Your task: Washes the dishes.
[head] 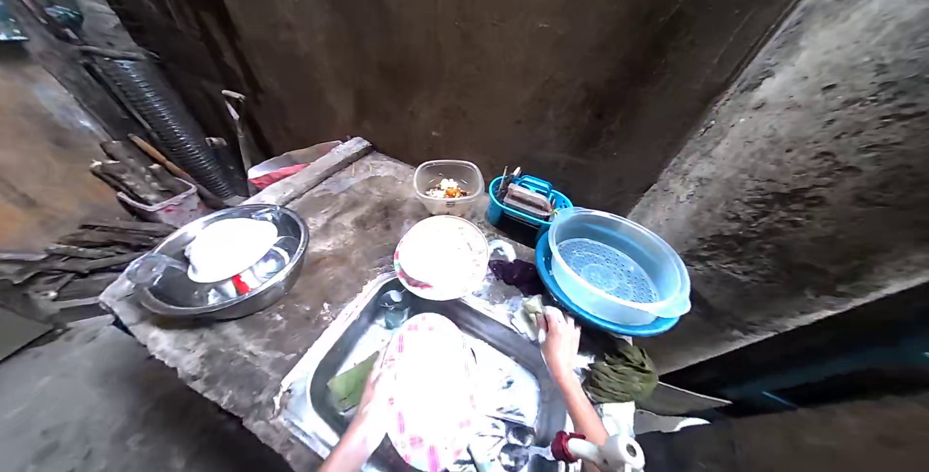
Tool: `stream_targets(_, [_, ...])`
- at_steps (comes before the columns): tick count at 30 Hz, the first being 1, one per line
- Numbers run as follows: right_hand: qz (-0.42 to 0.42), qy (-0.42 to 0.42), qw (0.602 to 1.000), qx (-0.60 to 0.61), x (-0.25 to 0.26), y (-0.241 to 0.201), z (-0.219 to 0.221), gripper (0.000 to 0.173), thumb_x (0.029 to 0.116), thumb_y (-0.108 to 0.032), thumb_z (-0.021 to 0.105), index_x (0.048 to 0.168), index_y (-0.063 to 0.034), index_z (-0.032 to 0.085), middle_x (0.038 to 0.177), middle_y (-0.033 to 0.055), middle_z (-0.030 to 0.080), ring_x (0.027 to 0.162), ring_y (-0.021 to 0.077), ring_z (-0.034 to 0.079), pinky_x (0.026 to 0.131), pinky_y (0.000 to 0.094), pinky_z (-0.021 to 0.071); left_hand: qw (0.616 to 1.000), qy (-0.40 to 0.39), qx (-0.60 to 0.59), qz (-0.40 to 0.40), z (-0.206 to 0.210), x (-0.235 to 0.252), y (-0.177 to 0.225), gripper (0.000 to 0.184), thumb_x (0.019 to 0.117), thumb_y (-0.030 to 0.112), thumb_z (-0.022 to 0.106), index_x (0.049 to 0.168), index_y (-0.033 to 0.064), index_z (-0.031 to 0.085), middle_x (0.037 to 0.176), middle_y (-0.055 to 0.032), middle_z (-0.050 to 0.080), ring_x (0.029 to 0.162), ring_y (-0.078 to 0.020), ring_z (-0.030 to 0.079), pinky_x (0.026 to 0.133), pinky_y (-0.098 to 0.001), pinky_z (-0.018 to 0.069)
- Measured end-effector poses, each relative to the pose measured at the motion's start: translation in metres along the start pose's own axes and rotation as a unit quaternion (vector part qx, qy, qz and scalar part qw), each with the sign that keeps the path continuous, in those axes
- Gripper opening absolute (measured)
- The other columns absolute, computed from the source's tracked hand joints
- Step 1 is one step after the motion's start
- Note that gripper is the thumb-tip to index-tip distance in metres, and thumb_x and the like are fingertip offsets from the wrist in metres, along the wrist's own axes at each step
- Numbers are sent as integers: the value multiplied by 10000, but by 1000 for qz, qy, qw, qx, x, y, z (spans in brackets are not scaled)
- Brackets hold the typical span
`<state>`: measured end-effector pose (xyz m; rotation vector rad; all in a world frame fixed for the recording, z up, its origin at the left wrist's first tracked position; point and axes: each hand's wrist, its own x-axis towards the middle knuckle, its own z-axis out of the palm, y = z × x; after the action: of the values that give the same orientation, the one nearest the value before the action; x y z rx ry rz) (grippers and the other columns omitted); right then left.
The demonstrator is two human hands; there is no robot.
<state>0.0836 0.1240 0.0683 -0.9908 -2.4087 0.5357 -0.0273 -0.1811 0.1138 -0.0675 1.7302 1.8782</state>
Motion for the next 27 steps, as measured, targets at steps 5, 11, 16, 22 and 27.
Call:
stream_targets(5, [174, 20, 919, 354, -50, -55, -10, 276, 998, -38, 567, 1183, 167, 577, 1173, 304, 613, 1079, 327, 610, 960, 432, 497, 997, 3, -78, -4, 28, -1, -25, 478, 1134, 214, 270, 1558, -5, 285, 1503, -201, 451, 1286, -192, 528, 1063, -363, 454])
stream_targets(11, [21, -208, 971, 114, -161, -122, 34, 428, 955, -93, 586, 1371, 2, 628, 1168, 295, 690, 1117, 464, 661, 988, 607, 500, 997, 24, -75, 19, 29, -1, -26, 472, 1129, 200, 274, 1547, -18, 298, 1457, -211, 475, 1219, -181, 547, 1016, -359, 474])
stream_targets(16, [52, -81, 989, 109, -101, -137, 73, 376, 971, -157, 616, 1288, 36, 671, 1103, 253, 726, 1102, 439, 674, 1018, 588, 475, 998, -5, -64, 5, 24, -7, -29, 468, 1135, 213, 265, 1518, -48, 326, 1401, -220, 504, 1162, -169, 558, 992, -341, 473])
stream_targets(22, [-100, -128, 982, 95, -129, -164, 67, 296, 922, -226, 680, 888, 59, 751, 864, 240, 736, 861, 420, 735, 791, 581, 571, 996, -15, -77, 39, 1, 27, 2, 443, 1130, 212, 270, 1486, -33, 370, 1338, -163, 542, 1107, -134, 571, 939, -323, 497])
stream_targets(27, [-54, -18, 998, 11, -77, -134, 82, 232, 895, -174, 700, 1013, 9, 782, 1020, 242, 744, 1012, 440, 707, 887, 578, 560, 997, -60, -38, 31, -18, 26, -1, 466, 1130, 205, 267, 1505, -60, 344, 1437, -207, 493, 1220, -157, 532, 1034, -339, 452])
